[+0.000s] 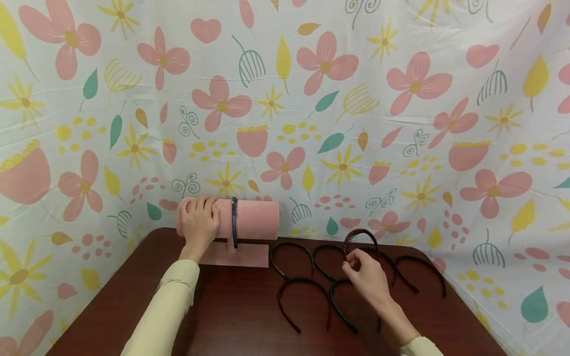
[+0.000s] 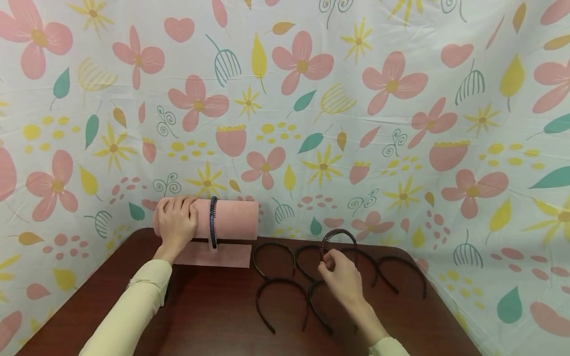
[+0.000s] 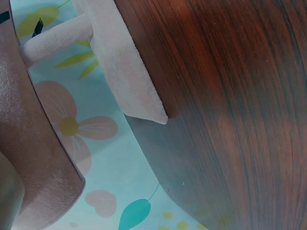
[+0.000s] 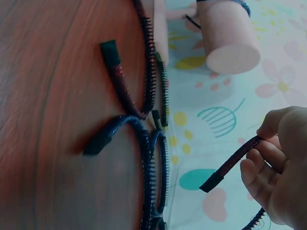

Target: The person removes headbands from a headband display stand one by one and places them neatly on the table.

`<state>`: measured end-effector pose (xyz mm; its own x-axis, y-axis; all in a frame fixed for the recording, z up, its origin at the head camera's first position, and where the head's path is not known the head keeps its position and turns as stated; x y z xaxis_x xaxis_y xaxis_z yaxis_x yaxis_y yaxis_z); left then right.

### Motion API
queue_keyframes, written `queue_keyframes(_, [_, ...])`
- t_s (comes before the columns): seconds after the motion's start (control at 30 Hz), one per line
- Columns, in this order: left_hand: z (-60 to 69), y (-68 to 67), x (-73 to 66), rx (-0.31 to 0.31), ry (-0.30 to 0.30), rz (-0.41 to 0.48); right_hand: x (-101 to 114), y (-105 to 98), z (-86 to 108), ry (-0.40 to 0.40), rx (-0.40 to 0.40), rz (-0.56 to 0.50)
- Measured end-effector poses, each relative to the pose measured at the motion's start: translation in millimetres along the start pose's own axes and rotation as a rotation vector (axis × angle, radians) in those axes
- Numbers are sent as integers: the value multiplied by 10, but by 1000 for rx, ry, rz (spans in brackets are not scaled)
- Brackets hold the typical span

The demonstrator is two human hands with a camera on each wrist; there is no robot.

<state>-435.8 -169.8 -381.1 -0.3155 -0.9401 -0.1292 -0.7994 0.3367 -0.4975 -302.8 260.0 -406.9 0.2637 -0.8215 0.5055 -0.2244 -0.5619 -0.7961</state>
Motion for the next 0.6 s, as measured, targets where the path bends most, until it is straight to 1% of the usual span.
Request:
queue_keyframes(0.13, [5,7,7,19,-2,-7,-77,-28,59,1,5,34])
queue_keyframes(0.27, [8,17,5,16,2,-9,-164,-65,108,38,34,54])
queue_keyframes(0.37, [5,17,10,8,-3,-7,-207,-96,131,72,73,56])
queue_keyframes(0.53, [2,20,15,-13,1,-5,-255,-150,180,120,160,40])
queue_keyframes(0.6, [6,23,16,-13,2,-5,-277,-167,206,135,188,38])
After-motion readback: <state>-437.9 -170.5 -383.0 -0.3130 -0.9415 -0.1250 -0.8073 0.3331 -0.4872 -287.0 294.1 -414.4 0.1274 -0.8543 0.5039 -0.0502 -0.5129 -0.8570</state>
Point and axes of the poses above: each hand's wrist, its own z-axis away from the middle knuckle, its own y-axis out of the palm, x = y × z, the point moved 2 cm from there along -z, towards the middle knuckle, and after that the axes turned 15 degrees about x, right-handed, at the moved point
